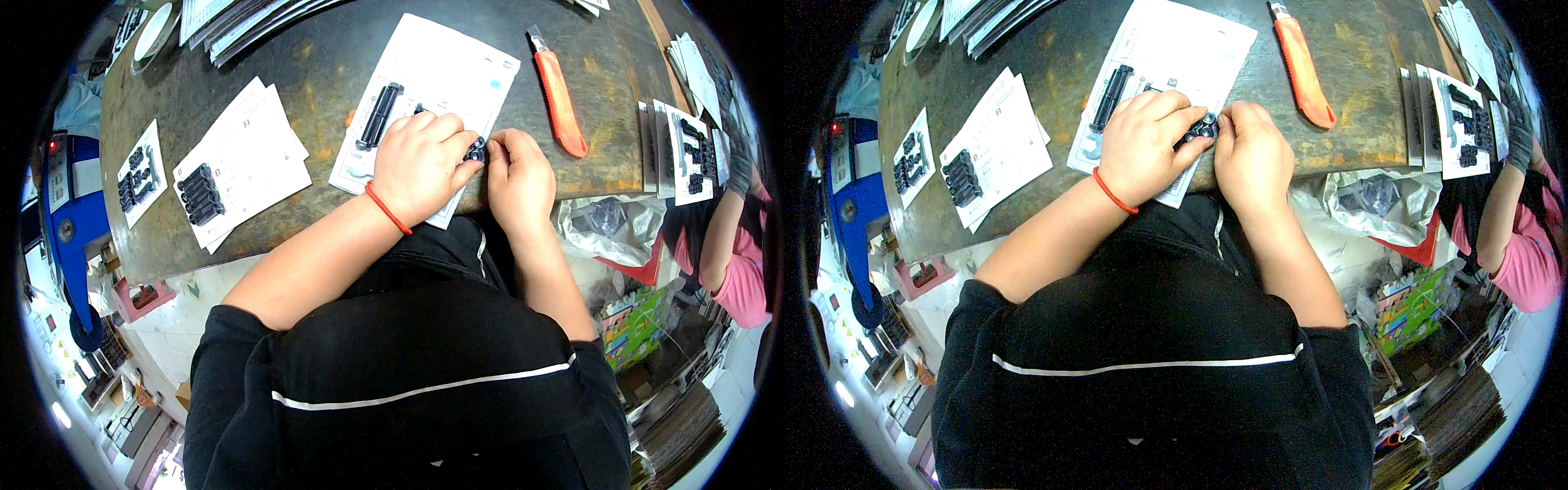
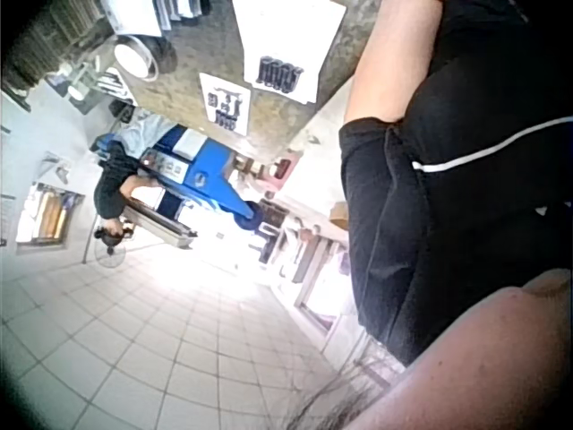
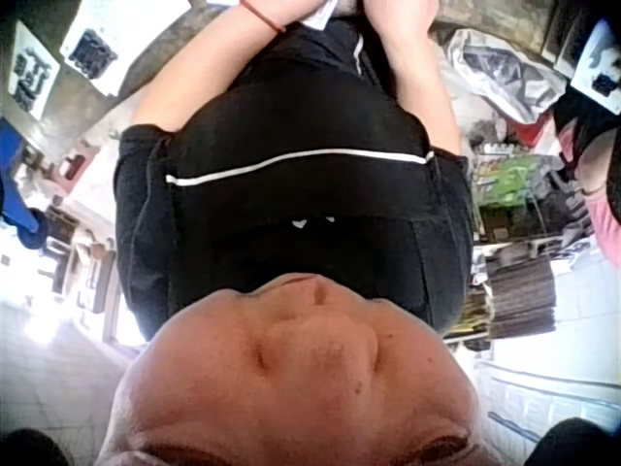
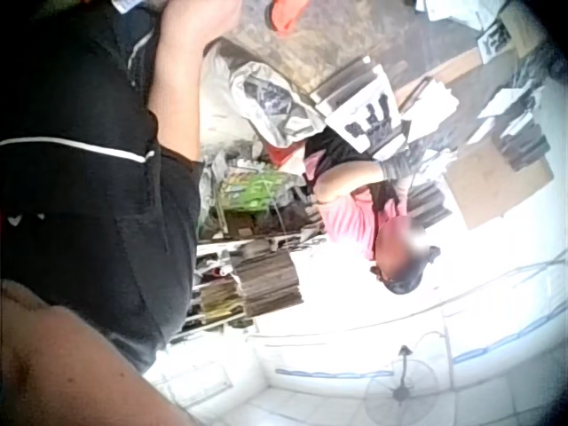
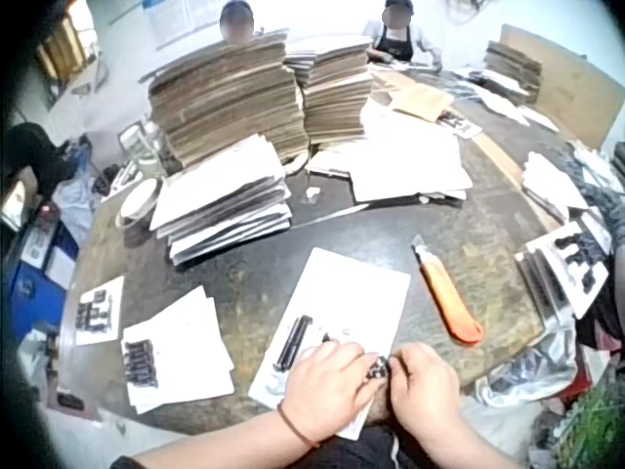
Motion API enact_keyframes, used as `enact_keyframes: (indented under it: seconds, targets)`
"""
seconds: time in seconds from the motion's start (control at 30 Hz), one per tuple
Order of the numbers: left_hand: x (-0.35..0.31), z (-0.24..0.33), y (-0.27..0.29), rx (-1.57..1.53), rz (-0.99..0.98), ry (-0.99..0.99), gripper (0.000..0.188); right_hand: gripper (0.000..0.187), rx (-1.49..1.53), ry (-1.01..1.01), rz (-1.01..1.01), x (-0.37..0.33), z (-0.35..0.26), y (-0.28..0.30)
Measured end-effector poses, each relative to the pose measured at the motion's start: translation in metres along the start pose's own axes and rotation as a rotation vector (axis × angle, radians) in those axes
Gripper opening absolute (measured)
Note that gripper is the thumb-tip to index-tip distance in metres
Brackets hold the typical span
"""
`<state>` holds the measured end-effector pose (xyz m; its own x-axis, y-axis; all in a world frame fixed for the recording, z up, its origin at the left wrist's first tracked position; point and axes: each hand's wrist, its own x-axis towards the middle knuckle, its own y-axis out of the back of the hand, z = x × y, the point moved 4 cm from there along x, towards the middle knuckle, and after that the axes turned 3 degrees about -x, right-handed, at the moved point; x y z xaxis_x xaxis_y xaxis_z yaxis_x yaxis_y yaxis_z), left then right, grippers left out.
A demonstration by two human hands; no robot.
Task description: The person uses a red utility knife to cut black cylindrical bolts and small round pieces from a printed paper backing. They repeatedly pick up sheets, cut along the outlines, and separate the pieces, placing them on the table.
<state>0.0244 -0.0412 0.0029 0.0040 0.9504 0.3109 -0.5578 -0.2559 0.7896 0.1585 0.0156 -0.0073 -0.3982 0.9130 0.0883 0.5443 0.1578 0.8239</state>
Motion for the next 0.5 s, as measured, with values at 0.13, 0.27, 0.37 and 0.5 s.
enact_keyframes:
  seconds: [0.13,0.27,0.37,0.5]
  targets:
    - [-0.001,0.0,-0.001,-0.021,0.023,0.001,0.032,0.013,-0.075,-0.074,-0.014,0.002,-0.004,-0.001]
    - [-0.001,-0.004,-0.003,-0.034,0.035,-0.012,0.032,0.015,-0.153,-0.175,-0.123,0.008,-0.009,-0.001]
    - [-0.001,-0.003,-0.002,-0.031,0.038,-0.009,0.032,0.017,-0.119,-0.193,-0.141,0.012,-0.007,0.0]
    - [-0.004,-0.001,-0.002,-0.008,0.065,0.027,0.033,0.017,0.138,-0.135,0.112,0.01,0.018,0.002]
